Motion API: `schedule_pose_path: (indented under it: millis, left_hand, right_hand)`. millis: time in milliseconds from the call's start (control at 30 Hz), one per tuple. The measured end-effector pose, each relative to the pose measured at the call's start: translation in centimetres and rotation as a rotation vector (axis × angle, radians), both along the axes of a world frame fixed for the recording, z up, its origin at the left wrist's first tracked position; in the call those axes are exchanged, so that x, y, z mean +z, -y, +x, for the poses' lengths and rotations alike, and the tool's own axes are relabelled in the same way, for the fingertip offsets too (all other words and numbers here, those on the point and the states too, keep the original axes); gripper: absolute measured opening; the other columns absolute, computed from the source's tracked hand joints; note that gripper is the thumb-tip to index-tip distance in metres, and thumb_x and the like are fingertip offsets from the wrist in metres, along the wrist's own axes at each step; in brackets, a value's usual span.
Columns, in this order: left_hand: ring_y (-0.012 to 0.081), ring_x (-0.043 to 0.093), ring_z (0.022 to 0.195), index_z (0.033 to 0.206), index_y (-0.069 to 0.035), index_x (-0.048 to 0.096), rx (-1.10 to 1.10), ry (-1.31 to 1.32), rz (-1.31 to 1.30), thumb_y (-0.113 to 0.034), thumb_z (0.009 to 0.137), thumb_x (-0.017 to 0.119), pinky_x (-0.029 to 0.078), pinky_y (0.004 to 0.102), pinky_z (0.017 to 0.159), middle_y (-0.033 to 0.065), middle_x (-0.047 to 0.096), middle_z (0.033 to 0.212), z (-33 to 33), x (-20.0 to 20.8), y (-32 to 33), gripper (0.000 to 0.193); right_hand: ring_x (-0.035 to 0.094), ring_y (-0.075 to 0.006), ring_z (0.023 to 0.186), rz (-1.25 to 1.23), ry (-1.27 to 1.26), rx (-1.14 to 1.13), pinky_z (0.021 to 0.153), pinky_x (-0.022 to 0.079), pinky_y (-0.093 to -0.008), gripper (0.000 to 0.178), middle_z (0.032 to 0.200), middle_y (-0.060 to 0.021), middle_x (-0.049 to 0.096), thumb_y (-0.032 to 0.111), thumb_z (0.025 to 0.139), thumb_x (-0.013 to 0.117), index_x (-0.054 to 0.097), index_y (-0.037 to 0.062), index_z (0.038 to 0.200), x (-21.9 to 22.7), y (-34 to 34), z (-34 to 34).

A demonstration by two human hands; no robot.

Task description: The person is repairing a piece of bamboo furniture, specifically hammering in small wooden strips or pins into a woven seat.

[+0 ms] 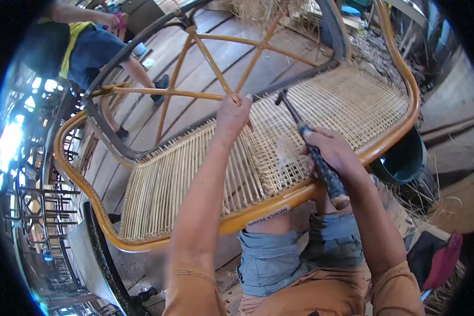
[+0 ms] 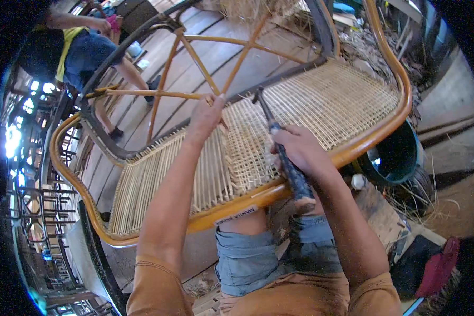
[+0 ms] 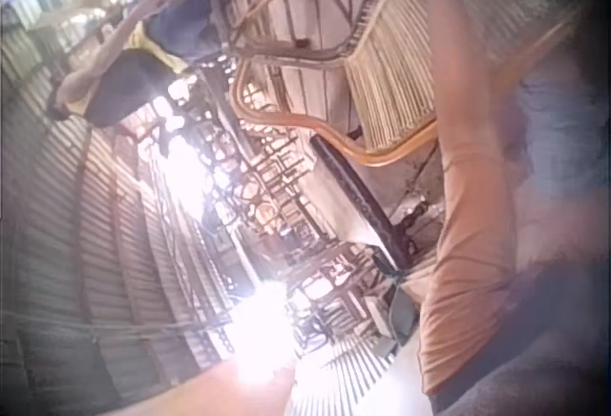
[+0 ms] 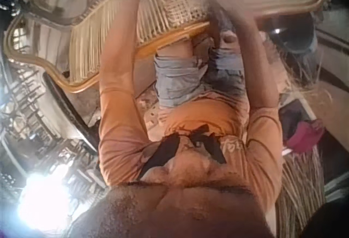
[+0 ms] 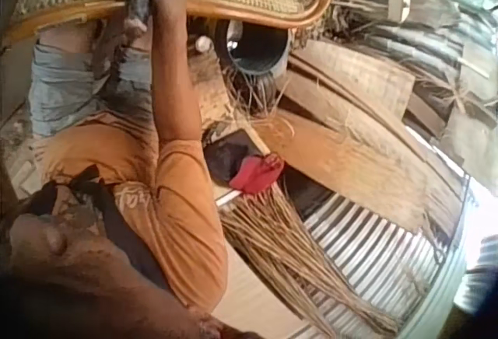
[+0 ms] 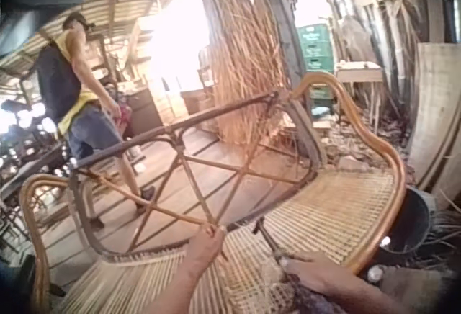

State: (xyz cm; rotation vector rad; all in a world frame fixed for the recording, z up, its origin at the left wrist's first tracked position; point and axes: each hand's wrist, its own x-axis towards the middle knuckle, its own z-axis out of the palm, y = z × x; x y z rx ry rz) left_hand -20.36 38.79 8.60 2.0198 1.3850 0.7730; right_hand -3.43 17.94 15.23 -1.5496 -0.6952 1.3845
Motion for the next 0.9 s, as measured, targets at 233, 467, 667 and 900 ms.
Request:
schedule_pose_path:
  millis: [233, 467, 667, 900]
  left_hand:
    - [0.0323, 0.060, 0.076, 0.090, 0.001, 0.056, -0.047, -0.052, -0.038, -0.036, 0.077, 0.061, 0.047, 0.0376, 0.073, 0.0176, 0.060, 0.074, 0.8, -1.3, 0.0, 0.040]
    - [0.0241, 0.062, 0.070, 0.088, -0.001, 0.059, -0.073, -0.116, -0.003, -0.030, 0.081, 0.056, 0.048, 0.0344, 0.061, 0.0170, 0.062, 0.075, 1.8, -0.1, 2.2, 0.030]
    - [0.0429, 0.060, 0.082, 0.086, 0.003, 0.059, -0.251, -0.322, 0.321, -0.029, 0.082, 0.044, 0.048, 0.0454, 0.076, 0.0271, 0.061, 0.081, 0.7, -3.0, -1.4, 0.036]
    - [0.0421, 0.059, 0.083, 0.083, 0.003, 0.058, -0.303, -0.564, 0.477, -0.020, 0.085, 0.039, 0.049, 0.0472, 0.076, 0.0255, 0.060, 0.089, 1.3, -2.5, -0.5, 0.029]
  right_hand:
    - [0.052, -0.0139, 0.048, 0.061, -0.170, 0.009, 0.045, 0.043, -0.0277, 0.031, 0.069, -0.0062, 0.056, 0.027, 0.086, 0.052, 0.057, -0.0009, 0.099, -0.3, 0.2, -1.3]
    - [0.052, -0.0135, 0.051, 0.056, -0.197, -0.013, 0.048, 0.044, -0.0278, 0.031, 0.071, -0.0061, 0.056, 0.025, 0.087, 0.051, 0.057, -0.0014, 0.102, -0.6, 0.6, -1.3]
    - [0.055, -0.0190, 0.052, -0.066, -0.208, 0.031, 0.047, 0.044, -0.0321, 0.028, 0.070, -0.0086, 0.057, 0.025, 0.086, 0.051, 0.056, -0.0021, 0.088, 0.8, 0.5, -1.9]
    - [0.047, -0.0105, 0.039, -0.232, -0.245, 0.053, 0.035, 0.042, -0.0239, 0.033, 0.054, -0.0023, 0.051, 0.034, 0.091, 0.045, 0.052, 0.0043, 0.079, 2.2, 0.1, -2.2]
